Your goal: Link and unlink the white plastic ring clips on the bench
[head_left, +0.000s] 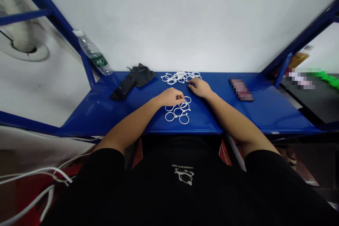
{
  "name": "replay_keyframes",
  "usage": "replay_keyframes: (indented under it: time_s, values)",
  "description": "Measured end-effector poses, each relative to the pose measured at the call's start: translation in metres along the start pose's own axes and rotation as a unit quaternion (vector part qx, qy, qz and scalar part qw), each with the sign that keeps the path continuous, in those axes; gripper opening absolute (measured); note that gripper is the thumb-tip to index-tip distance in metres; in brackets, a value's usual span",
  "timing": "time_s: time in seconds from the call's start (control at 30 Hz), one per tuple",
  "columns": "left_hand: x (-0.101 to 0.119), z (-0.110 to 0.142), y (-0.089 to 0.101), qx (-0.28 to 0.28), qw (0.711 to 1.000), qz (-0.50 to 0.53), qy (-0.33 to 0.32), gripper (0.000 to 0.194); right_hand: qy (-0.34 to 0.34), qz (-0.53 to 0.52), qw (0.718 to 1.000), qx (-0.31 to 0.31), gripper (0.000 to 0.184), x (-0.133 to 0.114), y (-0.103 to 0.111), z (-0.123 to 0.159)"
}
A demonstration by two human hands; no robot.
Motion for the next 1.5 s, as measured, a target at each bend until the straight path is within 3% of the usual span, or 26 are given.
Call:
replay_keyframes:
  time_s: [0.33,0.6,0.8,0.97,1.07,1.23,1.37,1.5]
  values:
    - [-0.005,-0.002,0.004,0.054,0.998,-0.022,0.016,0.016,-0.065,0.020,0.998,-0.008,0.045,-0.002,0.005,0.003]
    - [-0.002,-0.003,0.006,0.077,0.995,-0.057,-0.036,0.015,-0.041,0.021,0.999,0.001,0.033,-0.002,0.002,0.000]
    - [-0.003,-0.002,0.002,0.036,0.999,-0.033,-0.010,0.011,-0.005,0.013,1.000,-0.012,0.040,-0.004,-0.003,-0.001]
    - [-0.005,-0.002,0.000,0.038,0.999,-0.008,0.006,0.014,-0.005,-0.014,0.999,0.043,0.041,-0.005,0.001,-0.001]
    - [-0.011,-0.003,0.003,0.076,0.997,-0.012,0.026,0.016,0.023,-0.050,0.994,0.091,0.039,-0.009,0.008,0.001]
    - [-0.027,-0.005,0.014,0.166,0.985,0.019,0.032,0.036,0.121,-0.116,0.976,0.142,0.037,-0.028,0.019,0.009]
    - [-0.029,-0.004,0.018,0.174,0.984,0.033,0.009,0.041,0.180,-0.151,0.963,0.129,0.043,-0.045,0.021,0.017]
    - [-0.021,-0.003,0.017,0.168,0.986,0.009,-0.012,0.032,0.190,-0.176,0.961,0.101,0.049,-0.051,0.021,0.021]
Point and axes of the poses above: each hand's wrist, its own z-axis away from the middle knuckle, its own y-axis out of the back of the hand, x = y × z, the point moved 4 cm from there along -z, towards the middle knuckle, and after that the axes turned 14 degrees about z, right-handed, at the moved point
